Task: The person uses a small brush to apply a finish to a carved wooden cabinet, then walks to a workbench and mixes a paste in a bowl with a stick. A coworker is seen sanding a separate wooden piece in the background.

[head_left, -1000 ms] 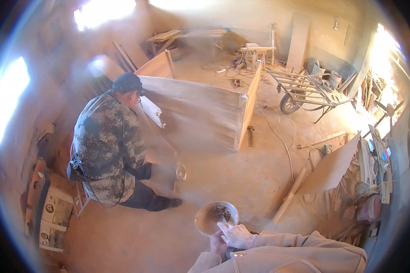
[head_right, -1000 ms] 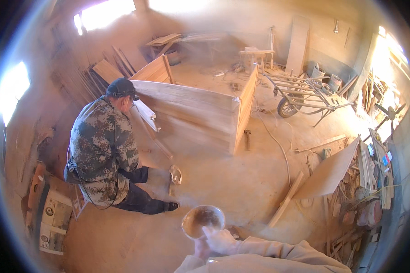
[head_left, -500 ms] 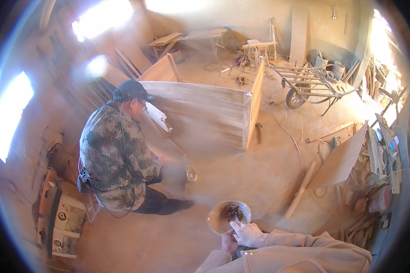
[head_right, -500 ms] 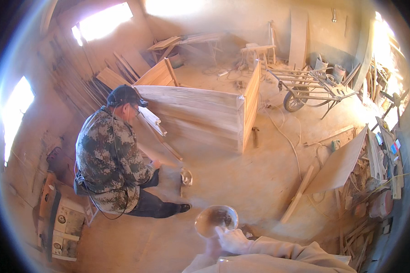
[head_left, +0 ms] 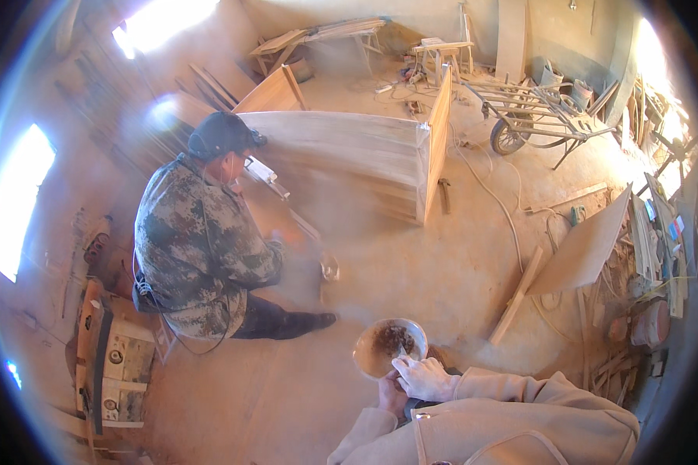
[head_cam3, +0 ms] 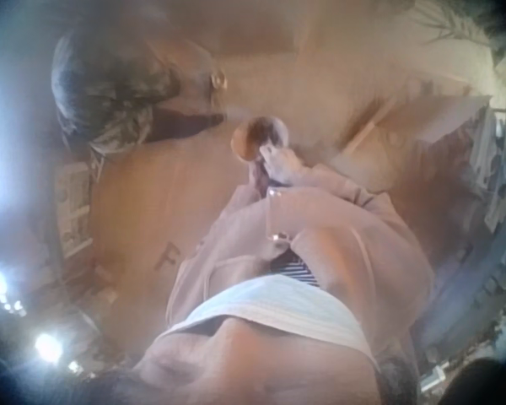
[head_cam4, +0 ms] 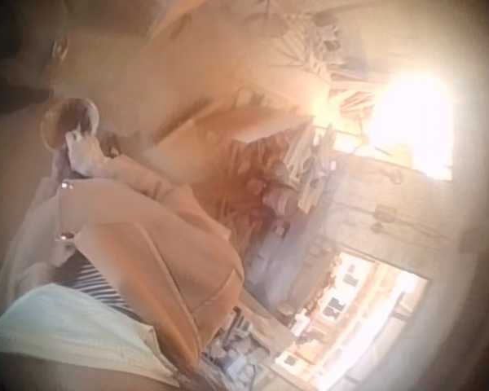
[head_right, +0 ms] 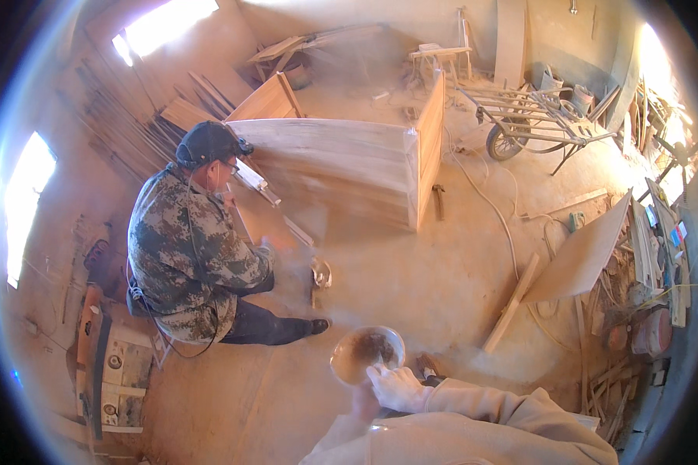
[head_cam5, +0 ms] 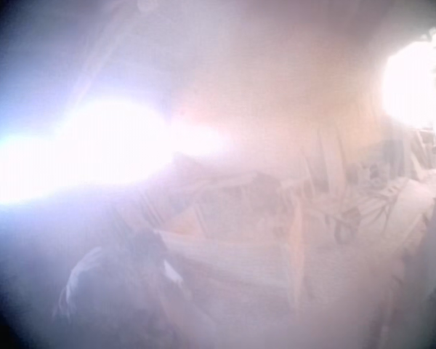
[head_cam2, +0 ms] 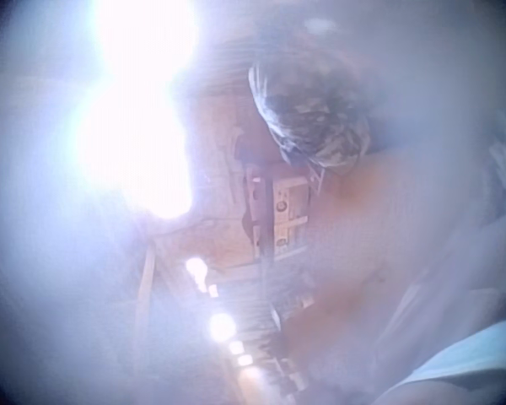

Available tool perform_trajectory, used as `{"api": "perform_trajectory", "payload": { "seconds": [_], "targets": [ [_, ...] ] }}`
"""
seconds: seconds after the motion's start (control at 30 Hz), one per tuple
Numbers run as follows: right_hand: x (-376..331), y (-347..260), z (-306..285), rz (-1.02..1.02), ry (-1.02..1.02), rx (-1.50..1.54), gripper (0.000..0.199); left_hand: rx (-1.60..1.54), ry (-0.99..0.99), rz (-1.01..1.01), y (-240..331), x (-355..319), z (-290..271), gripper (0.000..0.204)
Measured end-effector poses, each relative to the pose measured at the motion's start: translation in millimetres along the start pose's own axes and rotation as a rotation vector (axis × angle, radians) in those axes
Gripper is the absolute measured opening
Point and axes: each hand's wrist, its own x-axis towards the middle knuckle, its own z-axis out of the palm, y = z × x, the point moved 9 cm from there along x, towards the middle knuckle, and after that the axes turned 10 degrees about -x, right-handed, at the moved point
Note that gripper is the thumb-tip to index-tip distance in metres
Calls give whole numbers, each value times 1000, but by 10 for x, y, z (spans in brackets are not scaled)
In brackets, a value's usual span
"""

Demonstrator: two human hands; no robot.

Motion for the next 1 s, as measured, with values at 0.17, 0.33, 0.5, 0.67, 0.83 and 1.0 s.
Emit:
{"api": "perform_trajectory", "payload": {
  "seconds": [0.17,0.33,0.5,0.67,0.83,1.0],
  "targets": [
    [-30,-35,14,-6,-7,4,27,23,-24,-2,3,-44,1,40],
    [-67,-48,23,2,-17,12,27,17,-11,-32,-74,-68,-34,40],
    [-78,-45,8,1,14,21,26,-5,-59,26,-46,-40,-2,39],
    [-60,-11,8,7,27,17,25,-44,-30,-30,-168,11,-110,38],
    [-34,-31,-74,-17,96,14,22,-241,36,-94,-410,137,-233,38],
    [-11,-59,-116,-27,110,18,21,-25,28,-14,-263,119,-251,37]
  ]
}}
